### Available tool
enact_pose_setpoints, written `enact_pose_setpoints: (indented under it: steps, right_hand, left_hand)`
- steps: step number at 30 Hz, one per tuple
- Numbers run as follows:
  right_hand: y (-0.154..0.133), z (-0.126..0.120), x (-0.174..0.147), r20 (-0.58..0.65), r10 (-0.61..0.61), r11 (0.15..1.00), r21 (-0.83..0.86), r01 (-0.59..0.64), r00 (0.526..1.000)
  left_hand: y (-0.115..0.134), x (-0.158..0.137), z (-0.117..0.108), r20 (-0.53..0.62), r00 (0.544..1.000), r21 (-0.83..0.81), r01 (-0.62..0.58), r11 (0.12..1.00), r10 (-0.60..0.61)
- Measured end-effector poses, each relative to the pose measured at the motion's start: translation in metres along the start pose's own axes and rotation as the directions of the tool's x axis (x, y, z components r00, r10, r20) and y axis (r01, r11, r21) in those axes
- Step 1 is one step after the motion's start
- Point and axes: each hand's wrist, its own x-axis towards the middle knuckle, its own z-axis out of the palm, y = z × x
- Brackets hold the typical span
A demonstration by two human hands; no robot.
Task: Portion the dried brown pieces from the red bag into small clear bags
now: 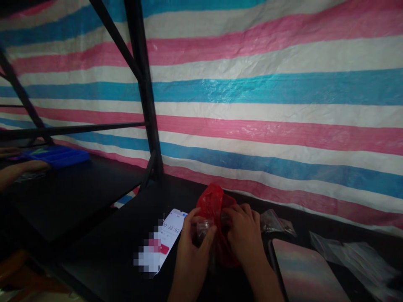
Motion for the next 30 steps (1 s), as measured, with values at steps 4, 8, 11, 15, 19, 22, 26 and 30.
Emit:
enact_pose_setpoints:
  steps: [4, 8, 11, 15, 19, 22, 26, 30]
  right_hand:
    - [-0.006, 0.006, 0.000, 0.055, -0.018, 0.997, 0.077, 0.014, 0.998]
    - [-0.001, 0.012, -0.001, 0.069, 0.054, 0.979, 0.192, -0.067, 0.996]
    - [0.004, 0.010, -0.001, 0.084, 0.106, 0.946, 0.298, -0.127, 0.991]
    - [0.012, 0.005, 0.002, 0.120, 0.100, 0.867, 0.477, -0.146, 0.988]
    - [0.024, 0.000, 0.002, 0.131, 0.112, 0.772, 0.613, -0.170, 0.985]
    - [0.030, -0.009, -0.001, 0.157, 0.114, 0.687, 0.701, -0.192, 0.981]
    - [0.029, -0.024, -0.007, 0.170, 0.068, 0.608, 0.774, -0.175, 0.983]
    - [0.015, -0.031, -0.012, 0.027, 0.059, 0.763, 0.644, -0.062, 0.998]
  left_hand:
    - [0.001, 0.005, -0.003, 0.071, 0.989, -0.117, 0.138, 0.984, -0.130]
    - [0.005, 0.010, -0.009, 0.079, 0.959, -0.178, 0.280, 0.943, -0.270]
    - [0.006, 0.014, -0.012, 0.068, 0.960, -0.171, 0.279, 0.945, -0.271]
    - [0.003, 0.013, -0.012, 0.093, 0.988, -0.072, 0.128, 0.989, -0.121]
    - [0.000, 0.007, -0.011, 0.142, 0.989, 0.064, 0.020, 0.998, -0.029]
    - [0.000, 0.004, -0.009, 0.166, 0.985, 0.086, 0.030, 0.996, -0.044]
    - [-0.001, 0.000, -0.006, 0.173, 0.984, 0.122, 0.030, 0.992, -0.051]
    - [-0.003, -0.002, -0.004, 0.178, 0.983, 0.090, 0.033, 0.995, -0.049]
